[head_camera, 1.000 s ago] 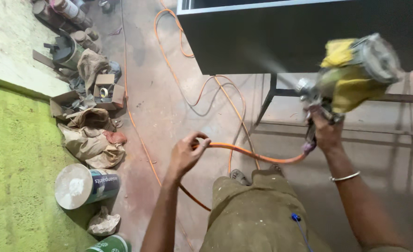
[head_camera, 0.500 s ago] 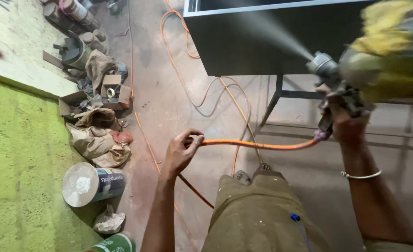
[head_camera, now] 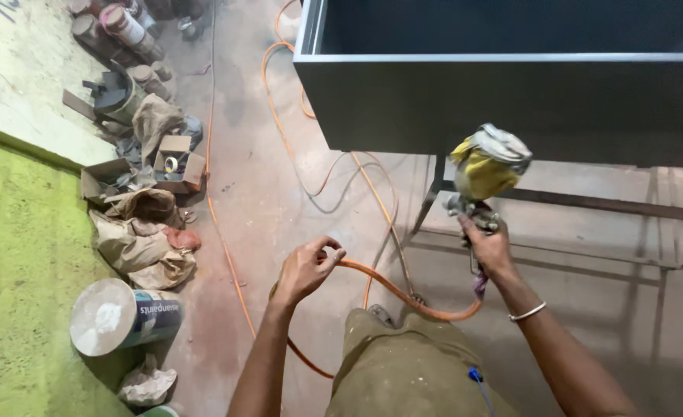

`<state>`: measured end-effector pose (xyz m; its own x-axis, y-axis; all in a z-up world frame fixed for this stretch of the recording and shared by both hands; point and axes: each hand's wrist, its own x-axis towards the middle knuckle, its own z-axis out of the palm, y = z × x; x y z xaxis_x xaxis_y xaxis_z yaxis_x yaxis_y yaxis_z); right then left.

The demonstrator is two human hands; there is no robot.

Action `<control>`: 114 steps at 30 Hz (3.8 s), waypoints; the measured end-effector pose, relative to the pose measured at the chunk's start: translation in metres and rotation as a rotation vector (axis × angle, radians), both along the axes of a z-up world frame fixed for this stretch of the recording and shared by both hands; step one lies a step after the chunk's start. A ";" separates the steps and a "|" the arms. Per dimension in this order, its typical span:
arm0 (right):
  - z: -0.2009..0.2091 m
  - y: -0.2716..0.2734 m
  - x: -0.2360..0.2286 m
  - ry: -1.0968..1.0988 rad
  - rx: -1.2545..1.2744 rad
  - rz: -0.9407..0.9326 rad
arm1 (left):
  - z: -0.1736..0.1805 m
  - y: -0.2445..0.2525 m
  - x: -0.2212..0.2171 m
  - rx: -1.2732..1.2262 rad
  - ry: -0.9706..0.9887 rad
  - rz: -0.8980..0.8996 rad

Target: The person uses a handheld spray gun connected to an orange hose to apply a coat of light gray paint to a large metal cabinet. They move around the cabinet to cover the exterior sides and the interior compartments.

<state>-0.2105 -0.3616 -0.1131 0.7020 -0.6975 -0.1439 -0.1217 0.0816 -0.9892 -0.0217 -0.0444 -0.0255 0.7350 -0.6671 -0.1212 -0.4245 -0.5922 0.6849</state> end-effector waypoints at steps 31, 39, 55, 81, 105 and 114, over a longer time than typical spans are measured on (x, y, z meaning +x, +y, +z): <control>0.034 -0.009 0.045 -0.209 -0.081 0.121 | 0.011 0.030 0.012 0.007 0.138 0.166; 0.090 -0.012 0.058 -0.463 -0.235 0.168 | 0.028 0.064 0.060 -0.169 0.126 0.180; 0.015 0.067 0.085 0.051 -0.155 -0.050 | 0.003 0.072 0.116 0.076 0.150 0.004; 0.024 0.108 0.132 0.063 -0.109 -0.053 | -0.001 0.109 0.173 -0.016 0.318 -0.068; 0.310 -0.023 0.216 0.083 -0.710 0.232 | 0.094 0.043 0.137 -0.449 0.364 -0.111; 0.331 -0.091 0.279 -0.147 -0.759 0.205 | 0.095 -0.010 0.145 -0.535 0.359 0.025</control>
